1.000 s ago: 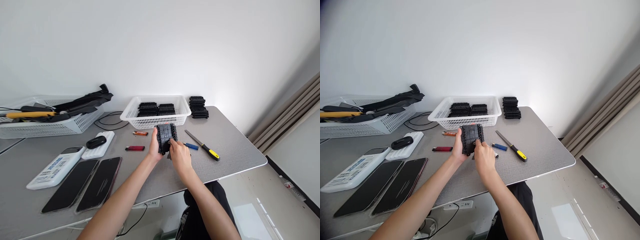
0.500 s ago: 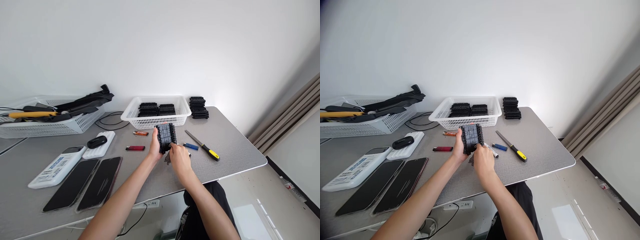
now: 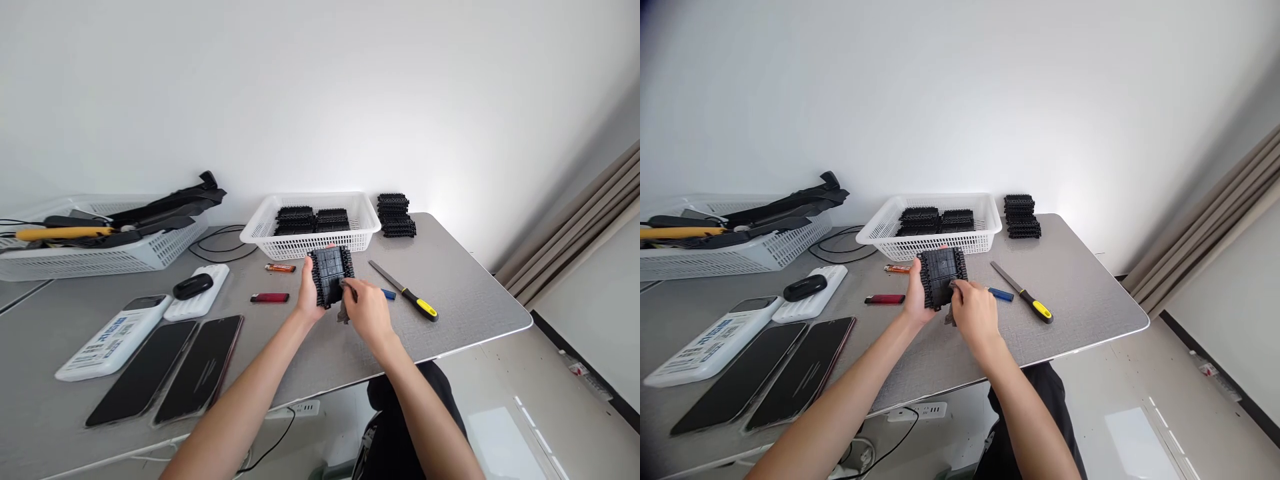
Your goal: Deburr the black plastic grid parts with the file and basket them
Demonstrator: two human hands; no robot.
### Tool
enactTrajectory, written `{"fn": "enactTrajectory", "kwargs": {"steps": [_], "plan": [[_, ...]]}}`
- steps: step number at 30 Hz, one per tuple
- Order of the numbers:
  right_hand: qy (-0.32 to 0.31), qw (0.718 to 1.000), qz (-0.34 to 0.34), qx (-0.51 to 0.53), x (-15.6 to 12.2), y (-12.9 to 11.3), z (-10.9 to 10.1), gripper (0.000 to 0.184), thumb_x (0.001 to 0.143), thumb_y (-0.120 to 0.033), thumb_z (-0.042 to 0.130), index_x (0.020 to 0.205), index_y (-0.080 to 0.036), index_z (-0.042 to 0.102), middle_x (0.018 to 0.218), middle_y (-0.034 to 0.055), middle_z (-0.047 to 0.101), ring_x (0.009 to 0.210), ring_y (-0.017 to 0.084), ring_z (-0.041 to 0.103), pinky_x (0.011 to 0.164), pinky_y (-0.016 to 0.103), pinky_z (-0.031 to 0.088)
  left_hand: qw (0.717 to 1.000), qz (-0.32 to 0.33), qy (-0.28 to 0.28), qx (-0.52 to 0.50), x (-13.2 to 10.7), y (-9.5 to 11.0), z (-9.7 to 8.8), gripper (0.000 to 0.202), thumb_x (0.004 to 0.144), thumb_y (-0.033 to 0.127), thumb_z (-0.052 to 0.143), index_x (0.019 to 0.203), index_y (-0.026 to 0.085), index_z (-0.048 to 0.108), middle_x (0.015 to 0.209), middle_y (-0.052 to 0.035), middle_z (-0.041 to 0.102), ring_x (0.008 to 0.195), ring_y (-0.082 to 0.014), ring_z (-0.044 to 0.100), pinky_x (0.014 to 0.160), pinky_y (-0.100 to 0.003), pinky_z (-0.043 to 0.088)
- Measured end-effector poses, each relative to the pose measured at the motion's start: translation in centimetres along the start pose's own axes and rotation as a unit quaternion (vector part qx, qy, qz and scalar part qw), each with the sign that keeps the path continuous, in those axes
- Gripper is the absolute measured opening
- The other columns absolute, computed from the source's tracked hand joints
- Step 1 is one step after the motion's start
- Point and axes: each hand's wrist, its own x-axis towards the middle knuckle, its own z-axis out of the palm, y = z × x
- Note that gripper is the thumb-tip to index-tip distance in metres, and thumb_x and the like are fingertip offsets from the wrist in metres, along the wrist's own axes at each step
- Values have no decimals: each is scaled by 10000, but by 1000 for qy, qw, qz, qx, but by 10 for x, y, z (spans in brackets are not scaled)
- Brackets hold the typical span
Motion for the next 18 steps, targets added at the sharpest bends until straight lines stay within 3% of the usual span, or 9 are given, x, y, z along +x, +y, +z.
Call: {"fn": "enactTrajectory", "kwargs": {"steps": [4,8,10,14,18], "plan": [[-61,996,-14,-68,-1,-2,10,290,913,-199,445,1077,-211,683,923,67,716,815,184,653,687,235,400,1000,8,13,-11,0,3,-1,554,887,587,421,1265,219,590,1096,-58,705,939,-219,669,815,-329,536],[-88,992,-10,-85,0,0,-1,240,868,-177,472,857,-196,711,799,59,711,763,185,646,671,239,394,1000,-9,-1,-15,0,2,-2,569,882,589,432,1288,215,570,1101,-70,703,950,-230,668,829,-351,536],[-62,997,4,-51,1,3,-10,233,863,-189,483,836,-202,715,775,43,706,747,176,641,674,236,401,1000,-24,-11,-13,-1,-1,-2,582,877,598,436,1303,221,556,1120,-73,697,975,-237,663,854,-363,530],[52,997,-8,63,5,8,-21,311,932,-224,429,1117,-208,678,945,47,695,837,155,636,746,230,439,997,-66,-39,-4,-4,-9,0,608,871,614,435,1339,236,525,1173,-75,678,1064,-254,636,925,-379,501],[80,991,-43,101,7,7,-16,337,944,-201,421,1181,-215,660,987,62,648,851,143,623,765,233,463,992,-102,-75,8,-10,-18,3,622,860,610,468,1363,245,504,1233,-72,651,1151,-265,594,983,-385,466]]}}
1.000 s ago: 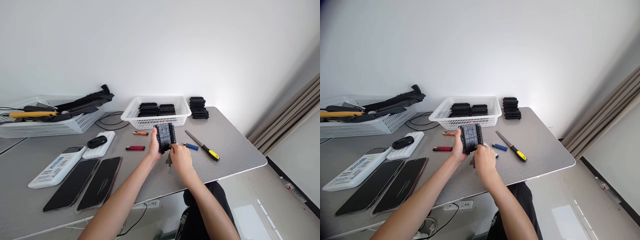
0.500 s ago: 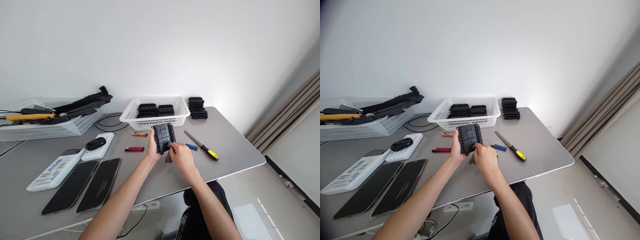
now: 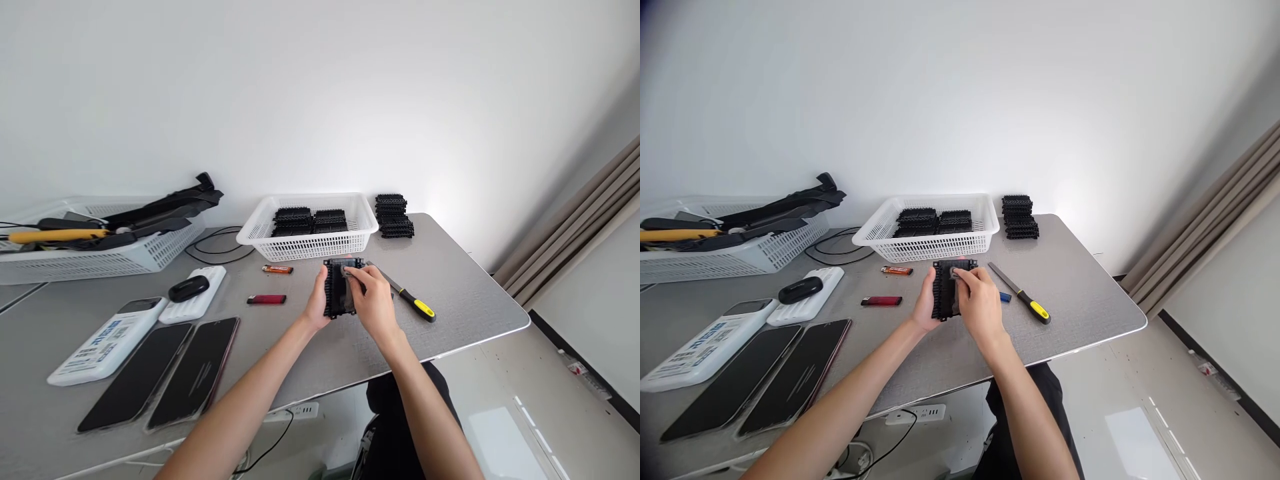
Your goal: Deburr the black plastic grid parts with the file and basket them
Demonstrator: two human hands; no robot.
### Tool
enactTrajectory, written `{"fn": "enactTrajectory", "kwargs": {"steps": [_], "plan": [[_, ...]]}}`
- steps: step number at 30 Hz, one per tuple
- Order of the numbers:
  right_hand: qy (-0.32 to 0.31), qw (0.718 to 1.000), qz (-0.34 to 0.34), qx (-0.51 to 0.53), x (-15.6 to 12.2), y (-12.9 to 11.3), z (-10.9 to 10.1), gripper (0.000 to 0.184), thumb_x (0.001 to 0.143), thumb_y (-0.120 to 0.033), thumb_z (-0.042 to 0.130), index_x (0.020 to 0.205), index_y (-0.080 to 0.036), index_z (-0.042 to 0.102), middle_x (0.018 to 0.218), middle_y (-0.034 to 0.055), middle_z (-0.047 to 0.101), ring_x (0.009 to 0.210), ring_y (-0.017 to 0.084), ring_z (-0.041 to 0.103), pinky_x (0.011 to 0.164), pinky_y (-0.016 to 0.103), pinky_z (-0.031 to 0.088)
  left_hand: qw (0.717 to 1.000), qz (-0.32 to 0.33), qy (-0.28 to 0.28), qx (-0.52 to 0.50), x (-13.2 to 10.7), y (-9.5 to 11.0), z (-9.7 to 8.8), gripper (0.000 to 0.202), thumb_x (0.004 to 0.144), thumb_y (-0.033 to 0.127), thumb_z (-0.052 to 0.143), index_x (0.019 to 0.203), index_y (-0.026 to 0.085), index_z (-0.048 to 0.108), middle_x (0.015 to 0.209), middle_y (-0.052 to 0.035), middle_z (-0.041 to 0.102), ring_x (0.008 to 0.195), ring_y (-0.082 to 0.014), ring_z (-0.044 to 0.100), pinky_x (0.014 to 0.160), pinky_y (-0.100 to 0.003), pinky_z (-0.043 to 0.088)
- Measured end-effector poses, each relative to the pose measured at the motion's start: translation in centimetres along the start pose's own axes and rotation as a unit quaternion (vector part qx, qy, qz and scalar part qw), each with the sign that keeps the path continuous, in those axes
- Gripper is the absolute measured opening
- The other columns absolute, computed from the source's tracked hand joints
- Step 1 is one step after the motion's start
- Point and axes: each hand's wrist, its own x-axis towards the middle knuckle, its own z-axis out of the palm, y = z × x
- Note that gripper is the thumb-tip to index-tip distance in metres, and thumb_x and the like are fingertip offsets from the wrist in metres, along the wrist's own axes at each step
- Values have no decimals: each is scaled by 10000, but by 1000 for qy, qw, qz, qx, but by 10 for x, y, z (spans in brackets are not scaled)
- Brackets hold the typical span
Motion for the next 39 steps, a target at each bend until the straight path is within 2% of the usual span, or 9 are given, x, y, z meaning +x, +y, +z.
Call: {"fn": "enactTrajectory", "kwargs": {"steps": [6,11,15,19,23,26,33,39], "plan": [[-8,998,-16,-62,0,-3,10,359,961,-195,390,1216,-228,640,1046,72,613,877,156,615,761,238,466,999,-10,-17,26,-4,-7,2,612,840,598,518,1326,228,549,1276,-71,623,1209,-279,554,1023,-375,430],[24,996,20,-88,-1,-5,17,358,956,-205,397,1216,-186,643,1008,84,626,833,164,616,735,246,461,999,-2,-18,48,-4,-8,2,598,847,583,523,1329,230,547,1289,-70,618,1238,-280,530,1046,-368,407],[73,993,64,-68,0,-1,19,332,936,-215,423,1132,-163,686,954,82,652,808,164,617,742,251,456,999,-9,-26,39,-4,-8,3,604,853,592,505,1345,241,533,1294,-71,618,1237,-288,534,1041,-385,418],[93,988,96,-70,4,4,11,295,899,-204,451,1020,-164,717,864,71,665,766,168,608,722,259,446,998,-17,-34,41,-5,-6,3,573,870,579,487,1343,260,535,1293,-69,623,1233,-287,542,1026,-392,436],[88,990,92,-66,5,3,5,275,880,-183,450,913,-175,723,786,48,661,705,163,585,684,260,431,998,-15,-33,59,-4,-8,2,574,862,576,507,1325,241,559,1278,-82,633,1244,-287,533,1029,-385,434],[86,992,78,-40,3,-3,7,282,881,-166,437,875,-174,718,805,50,671,720,160,596,701,256,439,997,-7,-27,71,-3,-11,1,576,848,548,556,1307,202,579,1259,-99,643,1247,-294,529,1035,-375,427],[66,998,15,3,2,-6,16,289,911,-186,446,1042,-167,702,932,71,675,824,152,623,754,238,464,997,27,-17,76,-2,-11,0,600,833,567,563,1309,202,577,1274,-91,634,1261,-287,515,1072,-371,391],[81,992,69,-68,4,6,11,313,916,-186,428,1043,-168,713,872,74,652,767,161,613,726,251,462,999,-12,-26,41,-4,-6,4,573,863,563,515,1339,246,543,1261,-74,643,1228,-285,547,1025,-392,442]]}}
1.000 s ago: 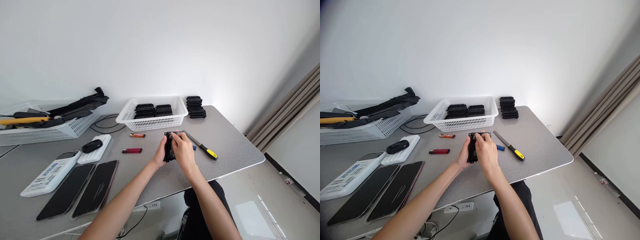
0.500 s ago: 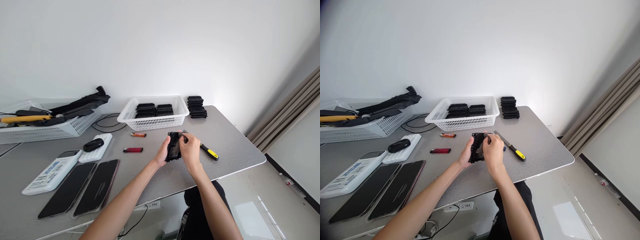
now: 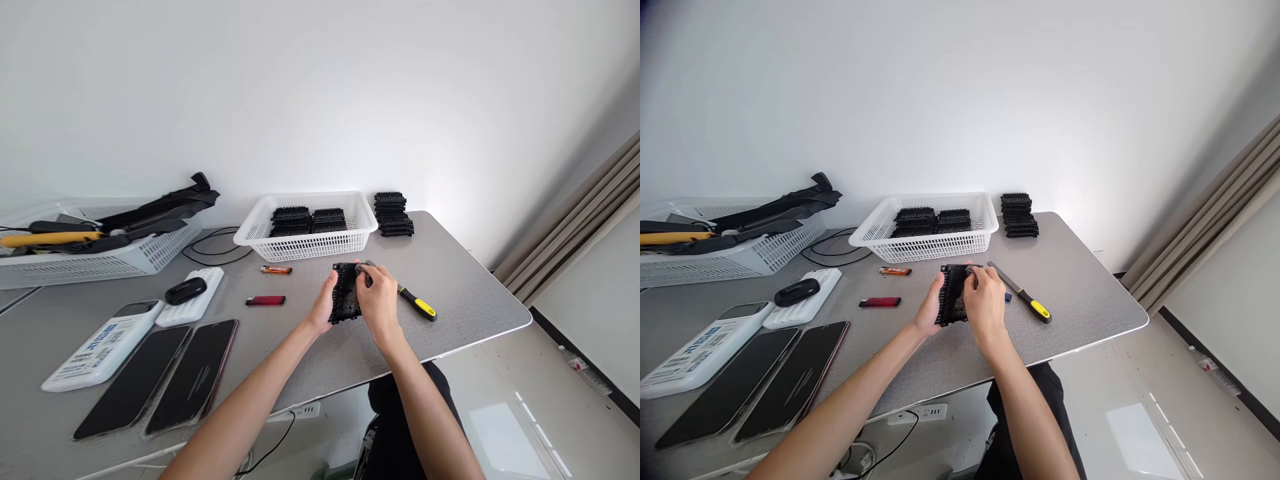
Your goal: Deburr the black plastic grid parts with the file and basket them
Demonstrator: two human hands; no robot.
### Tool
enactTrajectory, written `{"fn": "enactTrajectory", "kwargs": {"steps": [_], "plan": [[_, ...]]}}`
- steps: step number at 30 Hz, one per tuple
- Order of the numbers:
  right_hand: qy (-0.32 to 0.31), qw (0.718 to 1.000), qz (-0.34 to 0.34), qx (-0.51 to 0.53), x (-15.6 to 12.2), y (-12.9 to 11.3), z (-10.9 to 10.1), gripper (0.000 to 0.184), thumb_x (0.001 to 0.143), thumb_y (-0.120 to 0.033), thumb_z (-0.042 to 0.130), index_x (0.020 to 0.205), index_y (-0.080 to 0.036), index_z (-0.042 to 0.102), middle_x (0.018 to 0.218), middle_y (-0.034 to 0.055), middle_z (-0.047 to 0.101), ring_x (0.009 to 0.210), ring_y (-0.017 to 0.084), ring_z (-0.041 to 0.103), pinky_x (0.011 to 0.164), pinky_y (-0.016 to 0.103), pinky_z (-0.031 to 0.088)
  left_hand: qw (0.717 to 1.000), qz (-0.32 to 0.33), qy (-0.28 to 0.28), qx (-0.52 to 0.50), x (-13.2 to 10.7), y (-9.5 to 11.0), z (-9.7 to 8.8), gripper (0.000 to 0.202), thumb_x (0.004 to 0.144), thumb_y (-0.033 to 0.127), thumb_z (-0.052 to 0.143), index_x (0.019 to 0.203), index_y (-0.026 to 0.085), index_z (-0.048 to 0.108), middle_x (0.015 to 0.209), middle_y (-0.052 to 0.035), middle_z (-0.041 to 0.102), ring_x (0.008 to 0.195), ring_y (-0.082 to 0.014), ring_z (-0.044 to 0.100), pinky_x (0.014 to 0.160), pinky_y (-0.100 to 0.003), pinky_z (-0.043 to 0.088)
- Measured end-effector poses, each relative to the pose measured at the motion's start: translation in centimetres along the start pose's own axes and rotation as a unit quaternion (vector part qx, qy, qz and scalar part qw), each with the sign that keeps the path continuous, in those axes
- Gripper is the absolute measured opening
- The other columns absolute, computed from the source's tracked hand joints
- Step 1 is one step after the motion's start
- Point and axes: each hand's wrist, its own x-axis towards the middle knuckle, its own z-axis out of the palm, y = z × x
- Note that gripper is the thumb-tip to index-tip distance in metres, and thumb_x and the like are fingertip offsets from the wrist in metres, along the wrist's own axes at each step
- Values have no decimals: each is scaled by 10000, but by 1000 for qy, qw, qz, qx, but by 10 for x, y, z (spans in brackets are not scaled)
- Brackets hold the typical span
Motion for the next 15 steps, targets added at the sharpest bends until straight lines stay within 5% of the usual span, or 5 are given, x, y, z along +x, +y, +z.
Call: {"fn": "enactTrajectory", "kwargs": {"steps": [7,15], "plan": [[-37,996,-73,43,-1,-2,0,334,936,-194,424,1155,-164,674,953,88,650,824,155,625,751,240,478,1000,0,3,-14,-1,5,3,585,858,575,511,1328,230,553,1249,-73,647,1216,-280,554,1026,-386,440],[-98,992,-77,13,-4,-6,7,350,929,-161,429,1196,-135,653,929,90,652,810,163,623,739,236,459,998,25,33,-45,1,5,3,606,858,597,483,1320,211,555,1218,-75,659,1178,-271,576,1015,-380,440]]}}
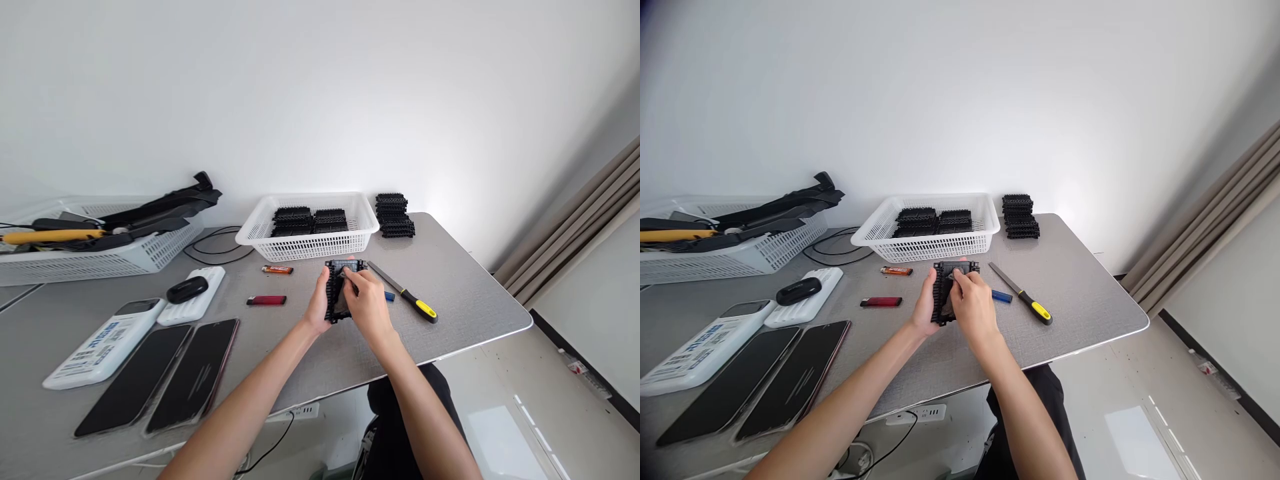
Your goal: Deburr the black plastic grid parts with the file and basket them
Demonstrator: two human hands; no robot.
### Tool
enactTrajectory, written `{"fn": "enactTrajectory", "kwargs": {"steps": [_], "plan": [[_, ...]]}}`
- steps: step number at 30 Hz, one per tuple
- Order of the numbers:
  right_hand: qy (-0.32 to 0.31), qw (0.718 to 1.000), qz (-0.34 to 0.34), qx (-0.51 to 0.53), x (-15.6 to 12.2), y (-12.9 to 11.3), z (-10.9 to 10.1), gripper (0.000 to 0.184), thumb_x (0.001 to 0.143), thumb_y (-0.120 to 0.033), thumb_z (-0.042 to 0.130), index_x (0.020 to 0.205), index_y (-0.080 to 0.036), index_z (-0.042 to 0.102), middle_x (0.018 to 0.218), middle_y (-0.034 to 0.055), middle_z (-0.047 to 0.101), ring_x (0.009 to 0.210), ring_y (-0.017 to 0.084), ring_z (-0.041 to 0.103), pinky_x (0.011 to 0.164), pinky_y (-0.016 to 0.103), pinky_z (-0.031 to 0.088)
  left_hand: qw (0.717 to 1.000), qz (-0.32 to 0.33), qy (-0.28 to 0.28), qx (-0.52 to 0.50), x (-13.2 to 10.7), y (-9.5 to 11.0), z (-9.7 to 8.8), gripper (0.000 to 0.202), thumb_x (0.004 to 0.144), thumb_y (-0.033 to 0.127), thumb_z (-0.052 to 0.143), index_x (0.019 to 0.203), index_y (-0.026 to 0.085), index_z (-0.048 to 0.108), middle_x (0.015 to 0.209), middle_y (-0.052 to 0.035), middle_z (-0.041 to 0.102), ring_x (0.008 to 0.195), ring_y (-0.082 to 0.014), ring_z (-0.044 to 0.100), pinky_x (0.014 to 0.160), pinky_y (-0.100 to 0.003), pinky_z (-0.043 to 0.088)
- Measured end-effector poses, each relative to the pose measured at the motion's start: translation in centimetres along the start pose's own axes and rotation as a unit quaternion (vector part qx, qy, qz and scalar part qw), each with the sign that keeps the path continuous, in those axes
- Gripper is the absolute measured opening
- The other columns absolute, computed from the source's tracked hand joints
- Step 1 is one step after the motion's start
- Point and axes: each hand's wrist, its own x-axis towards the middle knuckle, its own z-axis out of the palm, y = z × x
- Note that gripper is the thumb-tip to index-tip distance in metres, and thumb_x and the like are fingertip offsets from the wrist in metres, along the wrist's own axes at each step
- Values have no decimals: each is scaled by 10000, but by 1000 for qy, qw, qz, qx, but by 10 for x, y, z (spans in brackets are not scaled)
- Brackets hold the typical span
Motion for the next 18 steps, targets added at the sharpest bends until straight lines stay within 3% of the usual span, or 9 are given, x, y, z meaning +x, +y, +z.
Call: {"fn": "enactTrajectory", "kwargs": {"steps": [4,10,15,18], "plan": [[-61,998,-12,-15,-1,-2,1,314,919,-146,443,1117,-171,686,886,71,649,810,157,623,731,222,437,1000,8,27,-12,2,8,-3,635,852,630,451,1325,217,546,1176,-77,680,1120,-274,609,973,-386,473],[-124,991,-2,-53,-3,-2,-10,269,887,-115,462,821,-177,715,756,37,617,739,141,601,700,216,406,999,23,31,-7,5,14,-8,620,871,623,416,1309,207,556,1147,-83,692,1077,-265,629,930,-377,502],[-35,999,-15,-7,-6,-8,-13,322,943,-161,409,1128,-195,670,943,59,629,820,143,611,728,218,430,999,12,33,-8,5,12,-8,621,863,623,443,1278,183,582,1136,-88,694,1085,-271,626,946,-369,492],[-38,999,-24,-9,-5,-9,-11,319,964,-187,405,1162,-210,655,960,56,617,812,141,605,717,222,429,1000,14,19,-8,4,8,-5,610,857,600,484,1280,172,583,1157,-87,684,1117,-268,609,983,-359,463]]}}
